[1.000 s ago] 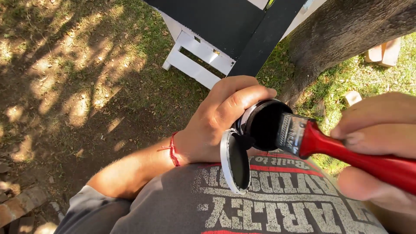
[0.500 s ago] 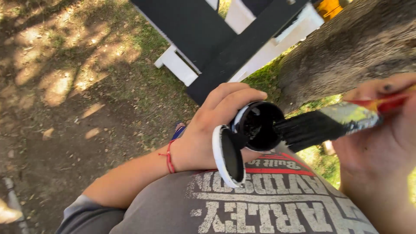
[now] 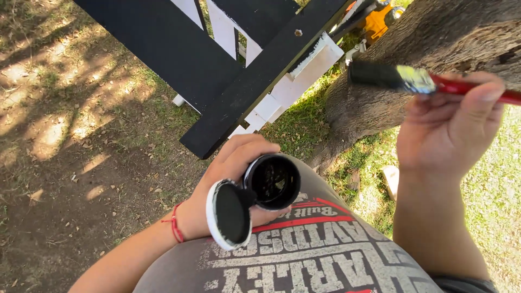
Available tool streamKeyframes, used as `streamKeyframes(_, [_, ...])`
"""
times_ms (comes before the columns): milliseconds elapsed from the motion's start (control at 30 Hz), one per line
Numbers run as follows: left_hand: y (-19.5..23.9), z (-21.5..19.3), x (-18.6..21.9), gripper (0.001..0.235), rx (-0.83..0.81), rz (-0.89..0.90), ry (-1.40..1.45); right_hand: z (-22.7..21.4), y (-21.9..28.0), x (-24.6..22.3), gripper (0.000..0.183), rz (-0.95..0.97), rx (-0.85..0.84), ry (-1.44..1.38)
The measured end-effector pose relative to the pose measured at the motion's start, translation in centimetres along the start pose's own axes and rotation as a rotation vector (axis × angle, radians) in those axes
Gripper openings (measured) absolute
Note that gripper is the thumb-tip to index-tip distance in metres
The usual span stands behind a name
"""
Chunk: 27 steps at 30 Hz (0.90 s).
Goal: Painting a white wooden structure with black paint using a paintbrush
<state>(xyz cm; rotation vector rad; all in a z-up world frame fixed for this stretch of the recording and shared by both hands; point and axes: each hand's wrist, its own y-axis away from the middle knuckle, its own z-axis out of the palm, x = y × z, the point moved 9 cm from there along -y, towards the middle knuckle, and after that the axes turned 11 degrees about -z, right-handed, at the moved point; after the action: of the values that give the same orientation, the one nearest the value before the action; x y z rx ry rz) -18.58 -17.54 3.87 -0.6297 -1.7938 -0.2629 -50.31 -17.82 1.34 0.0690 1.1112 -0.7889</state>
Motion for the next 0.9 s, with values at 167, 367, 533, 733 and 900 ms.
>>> streamKeyframes(167, [1.2,-0.9,-1.3,0.072,-0.016,-0.011,0.008,1.5,-1.1,0.5,0.012,-0.442,-0.281,0.548])
streamKeyframes(367, [1.6,-1.4,-1.5,0.072,-0.06,-0.023,0.005,3.2,-1.3,4.3,0.005,-0.575,-0.387,0.51])
streamKeyframes(533, [1.7,-1.6,-1.8,0.072,-0.07,-0.041,0.029,3.6,-2.0,7.9,0.02,-0.434,-0.381,0.697])
streamKeyframes(733, [1.7,-2.0,-2.2,0.071,-0.032,-0.034,0.021,4.1,0.5,8.4,0.013,-0.306,-0.439,0.706])
streamKeyframes(900, [1.7,-1.9,-2.3,0.07,-0.046,-0.042,0.042,3.5,-1.3,7.8,0.015,-0.354,-0.351,0.691])
